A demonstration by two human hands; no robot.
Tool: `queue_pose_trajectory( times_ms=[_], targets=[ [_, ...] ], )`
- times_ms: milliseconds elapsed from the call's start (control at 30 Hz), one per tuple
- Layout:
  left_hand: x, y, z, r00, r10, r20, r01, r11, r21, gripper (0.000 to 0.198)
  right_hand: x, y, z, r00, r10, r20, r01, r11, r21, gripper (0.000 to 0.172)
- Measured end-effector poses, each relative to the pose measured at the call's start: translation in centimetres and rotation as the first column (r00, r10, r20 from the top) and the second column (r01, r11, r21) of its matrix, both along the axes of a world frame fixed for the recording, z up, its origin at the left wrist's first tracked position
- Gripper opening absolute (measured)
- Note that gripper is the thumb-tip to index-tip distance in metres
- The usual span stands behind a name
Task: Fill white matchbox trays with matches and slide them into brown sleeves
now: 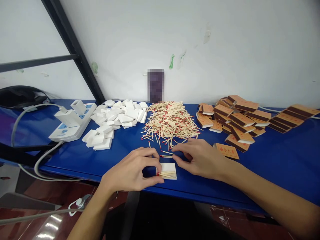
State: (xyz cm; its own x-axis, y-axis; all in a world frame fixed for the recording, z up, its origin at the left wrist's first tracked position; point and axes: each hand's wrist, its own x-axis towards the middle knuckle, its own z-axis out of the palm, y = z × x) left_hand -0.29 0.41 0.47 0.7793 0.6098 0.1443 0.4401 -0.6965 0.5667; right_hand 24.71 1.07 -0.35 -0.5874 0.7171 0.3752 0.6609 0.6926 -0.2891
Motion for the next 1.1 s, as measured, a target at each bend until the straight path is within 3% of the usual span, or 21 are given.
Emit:
queue_pose_trajectory(
  times_ms=[167, 267, 367, 500, 867, 1100],
  targets=[
    [0.1, 0.0, 0.0, 1.000, 0.006, -0.003, -0.006, 1.000, 0.012, 0.014, -0.2, 0.2, 0.0, 0.989, -0.028, 0.143, 0.039, 0.996, -0.075, 0.019],
    [0.1, 0.1, -0.1, 1.000, 0.022, -0.015, -0.021, 0.998, 0.056, 0.020, -0.3, 0.3, 0.1, 0.992, -0.008, 0.123, 0.021, 0.994, -0.111, 0.014],
    [0.1, 0.0, -0.2, 0.999, 0.038, -0.027, -0.035, 0.996, 0.080, 0.024, -0.3, 0.3, 0.4, 0.995, 0.020, 0.099, 0.002, 0.975, -0.221, 0.007],
    [0.2, -0.2, -0.2, 0.997, 0.069, -0.045, -0.065, 0.994, 0.092, 0.031, -0.4, 0.1, 1.5, 0.977, 0.017, 0.210, 0.057, 0.939, -0.340, 0.005],
    [0.3, -0.2, -0.3, 0.997, 0.065, -0.039, -0.060, 0.992, 0.115, 0.034, -1.7, 1.1, 4.3, 0.832, 0.101, 0.545, 0.055, 0.963, -0.263, 0.007],
    [0.2, -0.2, -0.5, 0.997, 0.064, -0.033, -0.060, 0.993, 0.102, 0.035, -1.7, 1.2, 4.6, 0.815, 0.133, 0.564, 0.038, 0.959, -0.281, 0.006]
  ],
)
